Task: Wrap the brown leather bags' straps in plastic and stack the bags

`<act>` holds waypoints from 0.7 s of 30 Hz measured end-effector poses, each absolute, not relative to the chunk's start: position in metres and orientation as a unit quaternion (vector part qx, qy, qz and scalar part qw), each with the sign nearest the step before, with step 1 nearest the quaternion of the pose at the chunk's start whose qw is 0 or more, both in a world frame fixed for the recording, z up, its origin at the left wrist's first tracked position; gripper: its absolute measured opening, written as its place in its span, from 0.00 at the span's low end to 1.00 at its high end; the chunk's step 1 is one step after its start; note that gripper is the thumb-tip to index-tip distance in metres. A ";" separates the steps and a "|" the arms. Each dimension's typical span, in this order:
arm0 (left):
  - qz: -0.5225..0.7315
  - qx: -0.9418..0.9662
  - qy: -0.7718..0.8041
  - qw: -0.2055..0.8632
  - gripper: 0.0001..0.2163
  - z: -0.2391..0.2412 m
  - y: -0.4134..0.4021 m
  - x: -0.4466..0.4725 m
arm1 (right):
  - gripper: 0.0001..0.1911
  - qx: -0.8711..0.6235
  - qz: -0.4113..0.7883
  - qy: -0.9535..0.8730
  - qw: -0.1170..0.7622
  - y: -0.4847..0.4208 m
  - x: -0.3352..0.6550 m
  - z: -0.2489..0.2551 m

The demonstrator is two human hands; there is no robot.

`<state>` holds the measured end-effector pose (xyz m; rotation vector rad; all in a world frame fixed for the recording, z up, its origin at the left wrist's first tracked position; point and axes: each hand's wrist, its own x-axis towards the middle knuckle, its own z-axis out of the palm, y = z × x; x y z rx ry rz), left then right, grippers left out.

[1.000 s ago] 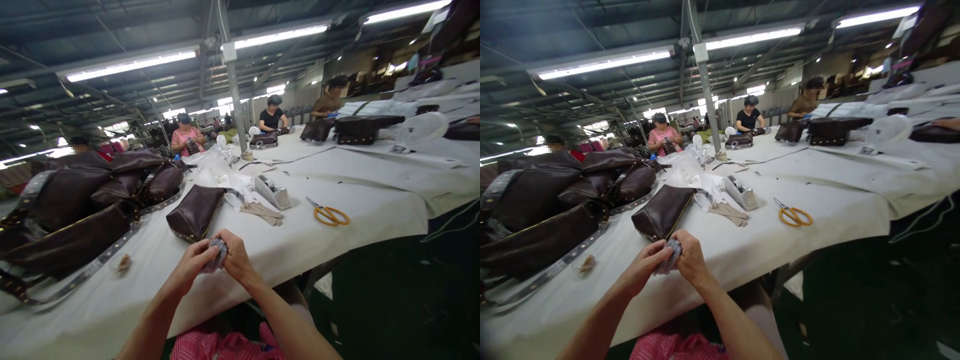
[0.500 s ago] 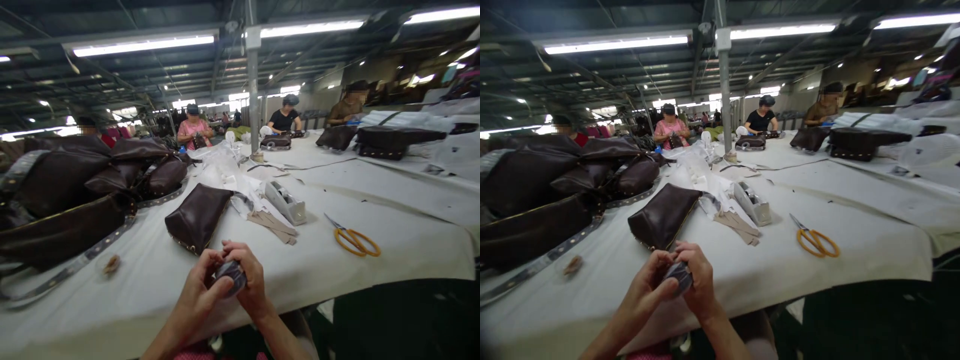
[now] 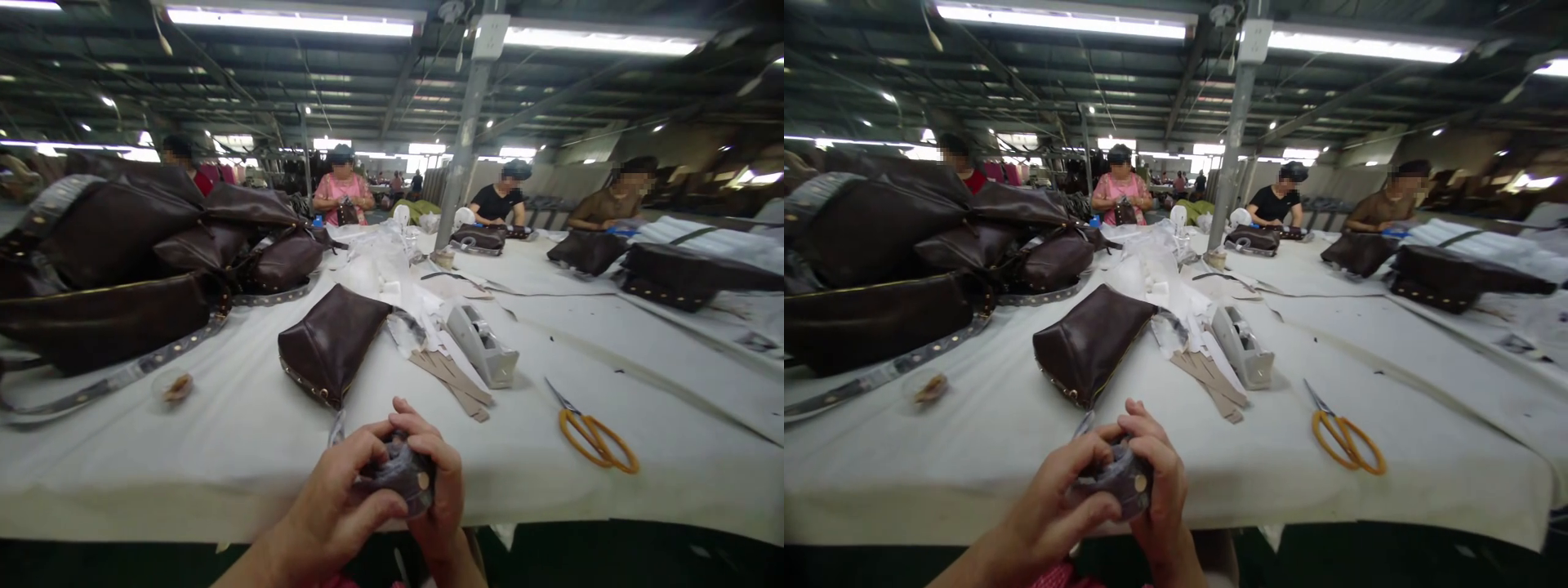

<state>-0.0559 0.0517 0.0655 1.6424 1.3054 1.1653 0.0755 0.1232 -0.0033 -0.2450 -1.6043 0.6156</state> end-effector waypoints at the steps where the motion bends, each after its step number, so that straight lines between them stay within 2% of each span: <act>1: 0.462 0.631 0.508 0.361 0.10 0.065 0.051 -0.056 | 0.19 -0.106 0.271 -0.702 0.650 0.124 0.076 -0.004; 11: 0.463 0.651 0.488 0.352 0.19 0.062 0.047 -0.057 | 0.20 -0.094 0.232 -0.704 0.665 0.122 0.079 -0.004; 21: 0.464 0.651 0.469 0.375 0.14 0.067 0.049 -0.056 | 0.20 -0.120 0.193 -0.692 0.685 0.118 0.075 -0.007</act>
